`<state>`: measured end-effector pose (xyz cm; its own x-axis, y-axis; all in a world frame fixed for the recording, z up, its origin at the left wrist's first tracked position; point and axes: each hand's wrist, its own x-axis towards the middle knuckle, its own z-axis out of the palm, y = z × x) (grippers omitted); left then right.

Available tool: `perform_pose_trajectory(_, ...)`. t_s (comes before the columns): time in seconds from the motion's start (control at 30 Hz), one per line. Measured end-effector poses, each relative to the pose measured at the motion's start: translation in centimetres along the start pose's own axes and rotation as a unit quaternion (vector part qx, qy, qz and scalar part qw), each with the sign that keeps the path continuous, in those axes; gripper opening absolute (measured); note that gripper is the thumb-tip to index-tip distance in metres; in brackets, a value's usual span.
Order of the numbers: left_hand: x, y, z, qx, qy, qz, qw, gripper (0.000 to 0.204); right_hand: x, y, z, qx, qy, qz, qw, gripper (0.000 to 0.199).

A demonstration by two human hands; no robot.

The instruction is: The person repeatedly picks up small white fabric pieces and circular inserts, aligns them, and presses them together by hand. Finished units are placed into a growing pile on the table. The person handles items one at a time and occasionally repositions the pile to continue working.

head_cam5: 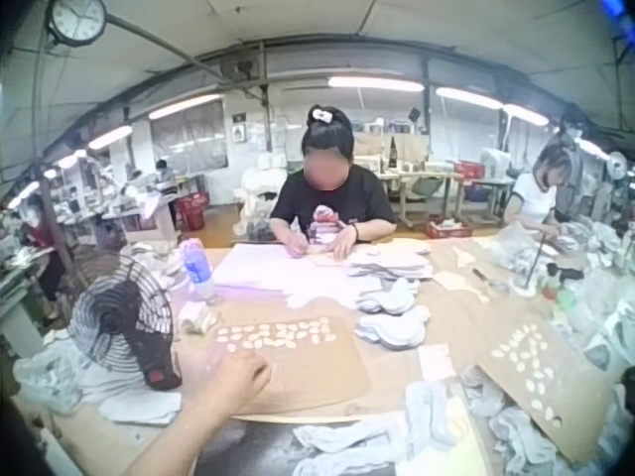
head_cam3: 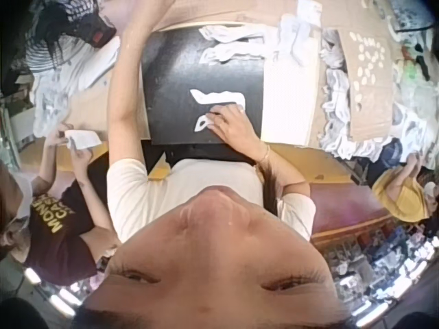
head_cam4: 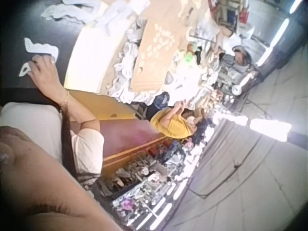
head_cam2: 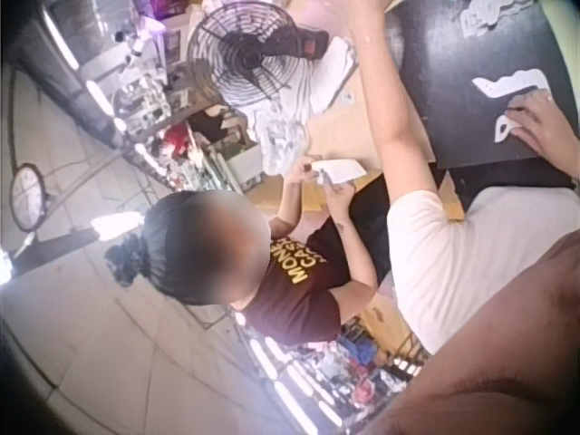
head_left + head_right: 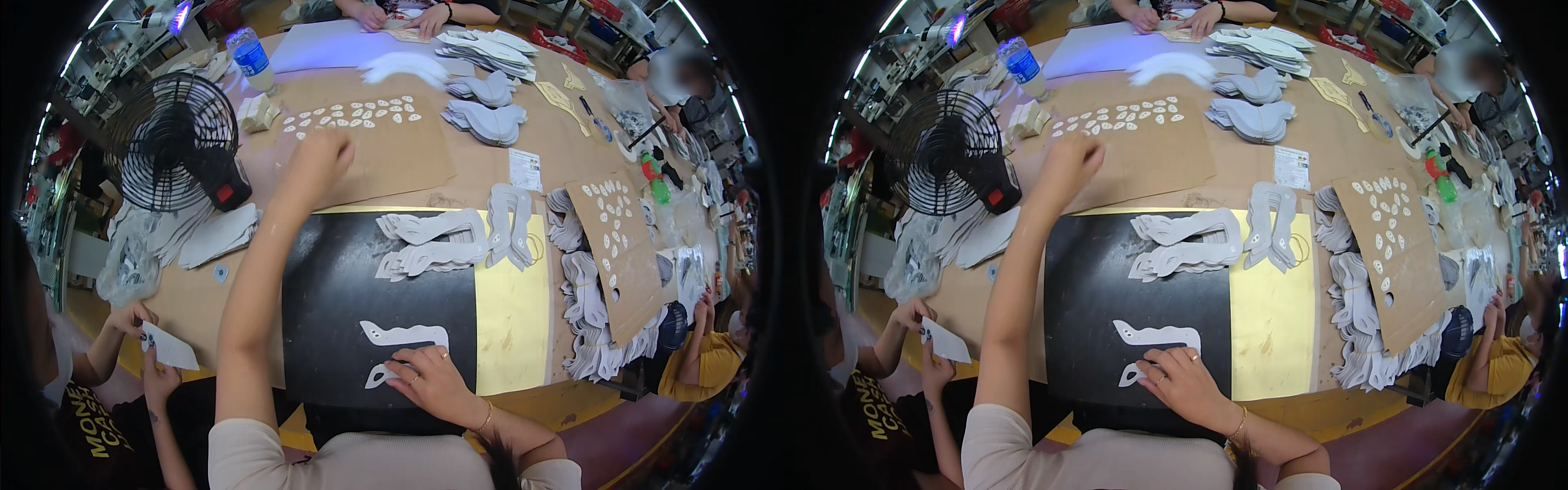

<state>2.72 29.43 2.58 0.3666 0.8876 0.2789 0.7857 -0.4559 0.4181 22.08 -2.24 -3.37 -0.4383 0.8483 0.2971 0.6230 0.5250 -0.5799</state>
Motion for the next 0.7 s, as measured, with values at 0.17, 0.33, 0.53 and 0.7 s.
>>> perform_pose_trajectory(0.17,-16.8,5.2,-3.3,0.103,-0.117,0.062,0.986,0.013,0.3,-0.1,0.1,0.025,-0.020,0.008,0.999,0.025)
perform_pose_trajectory(0.33,-25.5,9.1,-2.1,0.071,-0.161,0.152,0.972,0.008,0.4,-0.2,-1.0,0.041,-0.051,-0.019,0.998,0.024)
perform_pose_trajectory(0.53,-27.5,9.9,-0.4,-0.016,-0.086,0.123,0.988,0.022,-0.8,-0.6,-2.5,0.041,-0.063,-0.022,0.997,0.023)
perform_pose_trajectory(0.7,-28.5,9.2,0.0,-0.159,-0.066,0.008,0.985,0.017,-0.5,-0.9,-2.2,0.068,-0.024,0.023,0.997,0.016)
